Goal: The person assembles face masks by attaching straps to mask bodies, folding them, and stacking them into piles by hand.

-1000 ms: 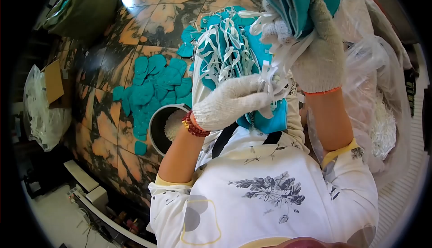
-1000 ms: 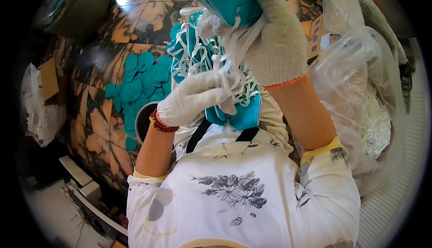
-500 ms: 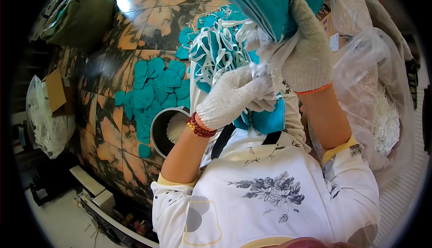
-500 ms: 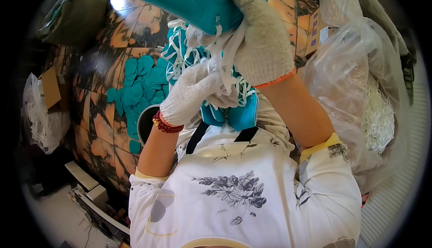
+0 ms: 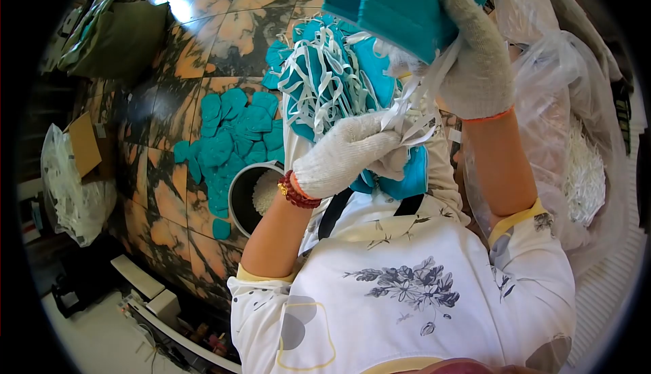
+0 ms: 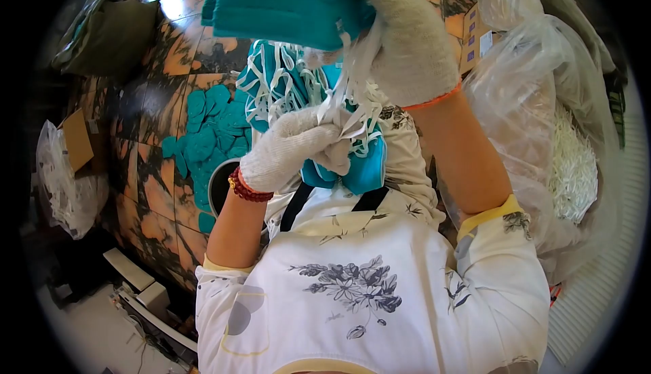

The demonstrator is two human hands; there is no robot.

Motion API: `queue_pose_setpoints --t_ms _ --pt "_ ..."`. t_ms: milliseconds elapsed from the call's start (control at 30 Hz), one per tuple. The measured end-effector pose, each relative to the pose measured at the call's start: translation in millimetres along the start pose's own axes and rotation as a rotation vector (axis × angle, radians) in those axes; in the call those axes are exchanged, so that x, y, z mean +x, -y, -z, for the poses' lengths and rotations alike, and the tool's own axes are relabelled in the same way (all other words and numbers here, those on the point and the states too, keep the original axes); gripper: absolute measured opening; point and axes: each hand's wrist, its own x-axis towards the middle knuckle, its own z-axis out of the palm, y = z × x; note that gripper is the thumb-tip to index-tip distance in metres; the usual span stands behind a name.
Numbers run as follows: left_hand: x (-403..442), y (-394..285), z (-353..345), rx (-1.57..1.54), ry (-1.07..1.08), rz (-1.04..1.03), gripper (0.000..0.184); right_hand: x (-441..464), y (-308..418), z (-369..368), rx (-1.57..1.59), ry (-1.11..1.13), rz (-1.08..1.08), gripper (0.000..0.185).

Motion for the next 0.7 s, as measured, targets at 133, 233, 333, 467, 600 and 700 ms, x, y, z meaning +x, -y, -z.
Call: queue_pose_setpoints --t_ms 133,233,333,467,600,700 --pt "-3.2 0.9 -10.0 0.097 -0.081 0.051 0.025 -1.5 14.6 -5.8 -0.019 -0.157 -0.022 0.033" --pt "-7.2 -2.5 -13.2 0.134 -0.081 0.041 0.024 -6.7 19.6 64.1 -0.295 -0.035 0.087 0.047" --pt "-23.5 -9.2 -8.7 0.286 -0.054 0.075 0.026 -2.0 68.3 129.9 -1.748 0.269 0.644 0.044" --pt "-60.3 4.1 21.0 0.5 -0.125 0.199 0.02 -17.5 105.4 148.9 -0.575 0.462 0.085 0.043" --pt "-69.1 -7.6 4.8 0.558 -0.004 -0.032 0.016 -43.5 68.2 45.2 -0.472 0.629 -0.226 0.041" --pt "-76.8 -17.2 -8.7 0.338 -0.091 -0.126 0.015 -54.0 26.6 7.0 -0.971 0.859 -0.317 0.033"
